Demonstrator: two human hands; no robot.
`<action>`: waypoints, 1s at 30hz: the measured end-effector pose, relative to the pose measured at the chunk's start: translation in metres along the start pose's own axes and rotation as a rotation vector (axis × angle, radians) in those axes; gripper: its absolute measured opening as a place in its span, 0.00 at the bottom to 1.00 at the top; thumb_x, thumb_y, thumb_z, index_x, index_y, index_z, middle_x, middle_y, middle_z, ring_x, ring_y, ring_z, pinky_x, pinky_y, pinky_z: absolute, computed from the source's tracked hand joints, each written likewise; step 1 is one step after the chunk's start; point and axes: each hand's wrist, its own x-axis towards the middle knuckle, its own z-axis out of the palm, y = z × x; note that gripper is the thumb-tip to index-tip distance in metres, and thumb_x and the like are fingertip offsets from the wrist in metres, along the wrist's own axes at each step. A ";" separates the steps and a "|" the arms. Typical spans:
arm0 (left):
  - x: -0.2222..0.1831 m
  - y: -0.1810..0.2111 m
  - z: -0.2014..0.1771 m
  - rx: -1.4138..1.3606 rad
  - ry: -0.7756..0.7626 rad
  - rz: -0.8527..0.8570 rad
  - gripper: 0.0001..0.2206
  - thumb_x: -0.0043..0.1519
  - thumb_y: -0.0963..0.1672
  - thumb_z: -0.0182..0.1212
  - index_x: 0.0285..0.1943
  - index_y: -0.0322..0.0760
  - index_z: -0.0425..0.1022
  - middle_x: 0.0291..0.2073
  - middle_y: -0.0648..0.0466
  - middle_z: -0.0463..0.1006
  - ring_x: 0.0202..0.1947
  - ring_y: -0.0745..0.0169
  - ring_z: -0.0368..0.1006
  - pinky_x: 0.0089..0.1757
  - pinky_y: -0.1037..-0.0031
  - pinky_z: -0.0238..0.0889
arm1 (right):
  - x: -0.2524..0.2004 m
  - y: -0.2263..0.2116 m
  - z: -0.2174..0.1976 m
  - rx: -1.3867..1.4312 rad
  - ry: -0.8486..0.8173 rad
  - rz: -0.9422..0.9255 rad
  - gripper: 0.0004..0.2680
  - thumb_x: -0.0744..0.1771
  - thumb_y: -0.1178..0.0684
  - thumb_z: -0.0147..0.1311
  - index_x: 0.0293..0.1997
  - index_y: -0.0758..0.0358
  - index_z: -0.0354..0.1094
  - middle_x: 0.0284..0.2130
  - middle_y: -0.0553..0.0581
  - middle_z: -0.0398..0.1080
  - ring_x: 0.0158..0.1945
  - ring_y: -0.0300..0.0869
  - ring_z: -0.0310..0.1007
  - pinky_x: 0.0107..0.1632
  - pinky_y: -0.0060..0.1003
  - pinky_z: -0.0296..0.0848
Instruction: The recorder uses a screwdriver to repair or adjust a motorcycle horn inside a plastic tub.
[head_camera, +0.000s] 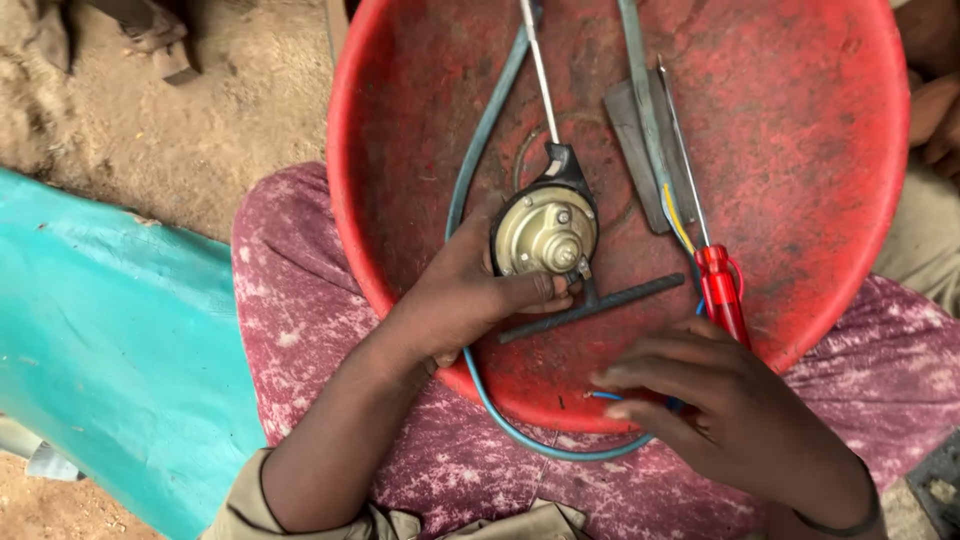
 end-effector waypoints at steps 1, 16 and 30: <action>0.001 0.001 0.001 0.002 0.008 0.007 0.32 0.56 0.36 0.67 0.71 0.27 0.57 0.53 0.44 0.75 0.49 0.56 0.78 0.49 0.67 0.78 | 0.001 0.002 0.001 0.001 -0.002 -0.010 0.11 0.62 0.50 0.63 0.47 0.59 0.77 0.41 0.51 0.78 0.45 0.45 0.74 0.50 0.40 0.67; -0.006 -0.002 0.014 0.315 -0.013 0.125 0.30 0.55 0.40 0.72 0.66 0.29 0.64 0.52 0.52 0.77 0.55 0.65 0.74 0.56 0.74 0.69 | 0.019 -0.013 0.024 0.283 0.391 0.322 0.06 0.64 0.62 0.64 0.42 0.66 0.76 0.31 0.51 0.78 0.29 0.30 0.73 0.32 0.26 0.70; 0.000 -0.007 0.009 0.143 -0.047 0.056 0.26 0.53 0.37 0.74 0.62 0.26 0.71 0.45 0.51 0.81 0.45 0.65 0.78 0.51 0.73 0.75 | -0.030 -0.023 -0.023 0.128 0.696 0.350 0.05 0.70 0.61 0.57 0.50 0.67 0.74 0.45 0.60 0.77 0.45 0.41 0.80 0.50 0.29 0.77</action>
